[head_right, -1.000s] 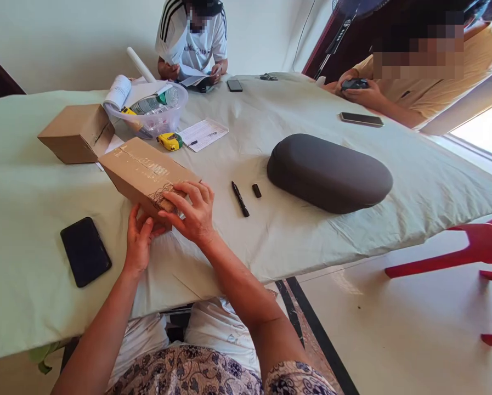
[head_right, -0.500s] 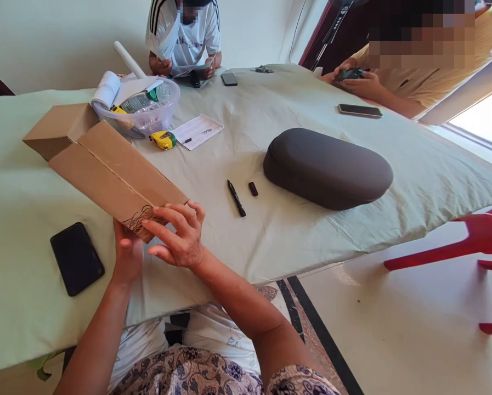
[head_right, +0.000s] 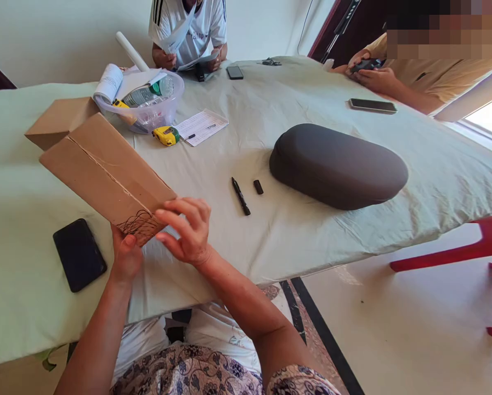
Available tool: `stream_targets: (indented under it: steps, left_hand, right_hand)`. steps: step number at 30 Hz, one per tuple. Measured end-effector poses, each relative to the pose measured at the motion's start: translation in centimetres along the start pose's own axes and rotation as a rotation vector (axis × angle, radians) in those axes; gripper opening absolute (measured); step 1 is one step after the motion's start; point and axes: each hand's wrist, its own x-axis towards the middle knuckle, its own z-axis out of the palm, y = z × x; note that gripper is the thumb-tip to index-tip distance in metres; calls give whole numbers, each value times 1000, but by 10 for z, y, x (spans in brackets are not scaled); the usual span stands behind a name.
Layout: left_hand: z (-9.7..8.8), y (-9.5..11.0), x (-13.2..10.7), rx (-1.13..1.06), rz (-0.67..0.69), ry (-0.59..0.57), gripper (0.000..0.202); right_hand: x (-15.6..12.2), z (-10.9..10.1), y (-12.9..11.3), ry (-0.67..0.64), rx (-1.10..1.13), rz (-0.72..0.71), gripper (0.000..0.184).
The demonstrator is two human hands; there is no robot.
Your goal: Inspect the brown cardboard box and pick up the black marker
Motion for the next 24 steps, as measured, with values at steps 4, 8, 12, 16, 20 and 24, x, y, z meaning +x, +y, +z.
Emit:
stream_targets:
  steps: [4, 8, 12, 16, 20, 24]
  left_hand:
    - [2, -1, 0, -75, -12, -34, 88]
    - [2, 4, 3, -164, -89, 5, 84]
    - [3, 18, 4, -270, -185, -59, 87]
    - [1, 27, 5, -319, -206, -134, 85]
    - [2, 31, 5, -342, -241, -167, 81]
    - [6, 32, 4, -329, -302, -184, 89]
  right_hand:
    - [8, -2, 13, 23, 142, 287, 56]
    - [9, 1, 22, -85, 338, 288, 62]
    - [11, 1, 23, -149, 316, 340, 51]
    - [12, -1, 26, -127, 298, 362, 51]
    - [11, -3, 28, -121, 386, 352, 51]
    - [9, -4, 26, -128, 360, 328, 51]
